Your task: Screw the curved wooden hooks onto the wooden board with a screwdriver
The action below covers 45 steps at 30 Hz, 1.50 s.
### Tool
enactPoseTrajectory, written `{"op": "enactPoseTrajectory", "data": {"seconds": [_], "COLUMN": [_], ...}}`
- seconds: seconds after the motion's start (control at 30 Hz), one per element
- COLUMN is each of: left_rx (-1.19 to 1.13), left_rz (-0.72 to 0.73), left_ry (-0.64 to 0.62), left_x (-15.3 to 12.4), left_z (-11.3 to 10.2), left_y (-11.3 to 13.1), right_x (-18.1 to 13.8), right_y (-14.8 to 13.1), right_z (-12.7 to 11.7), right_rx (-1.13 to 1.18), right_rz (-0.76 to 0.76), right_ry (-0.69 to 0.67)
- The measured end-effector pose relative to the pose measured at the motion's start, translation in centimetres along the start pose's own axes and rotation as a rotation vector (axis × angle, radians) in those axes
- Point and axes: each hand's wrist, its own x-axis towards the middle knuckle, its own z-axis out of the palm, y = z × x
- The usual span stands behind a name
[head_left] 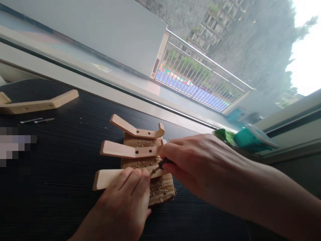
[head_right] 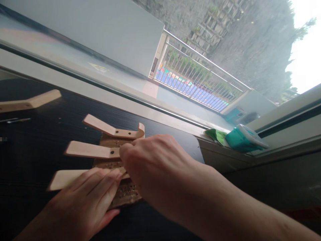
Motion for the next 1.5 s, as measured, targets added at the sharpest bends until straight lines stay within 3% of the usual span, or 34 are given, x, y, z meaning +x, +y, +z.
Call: {"op": "enactPoseTrajectory", "data": {"seconds": [0.2, 0.33, 0.47, 0.63, 0.87, 1.0, 1.17, 1.33, 1.5], "left_rx": [-0.022, -0.018, -0.046, -0.039, -0.022, -0.059, -0.075, -0.059, -0.066], "left_rz": [-0.007, 0.000, -0.034, -0.023, 0.013, -0.026, -0.045, -0.015, 0.001], "left_ry": [-0.011, -0.042, -0.053, -0.001, -0.018, -0.036, -0.050, -0.038, -0.027], "left_x": [0.5, 0.6, 0.5, 0.1, 0.2, 0.3, 0.6, 0.1, 0.1], "left_z": [-0.4, -0.7, -0.7, -0.2, -0.1, -0.4, -0.6, -0.3, 0.0], "left_y": [0.1, 0.0, -0.1, -0.2, -0.1, -0.1, -0.1, -0.4, -0.3], "right_x": [1.1, 1.1, -0.1, -0.9, 0.2, -0.2, -0.7, 0.0, 1.4], "right_y": [-0.6, -0.9, -0.8, 0.2, -0.4, -0.6, 0.2, 0.7, 0.4], "right_z": [0.2, -0.7, -1.3, 0.4, 1.1, 0.3, 0.0, 0.2, 0.6], "right_rx": [-0.178, -0.184, -0.027, -0.047, -0.306, -0.199, -0.044, -0.053, -0.159], "right_rz": [0.133, 0.238, 0.055, -0.075, 0.053, 0.067, -0.043, -0.060, 0.099], "right_ry": [0.054, -0.052, -0.089, 0.065, -0.038, -0.073, -0.028, -0.095, -0.156]}}
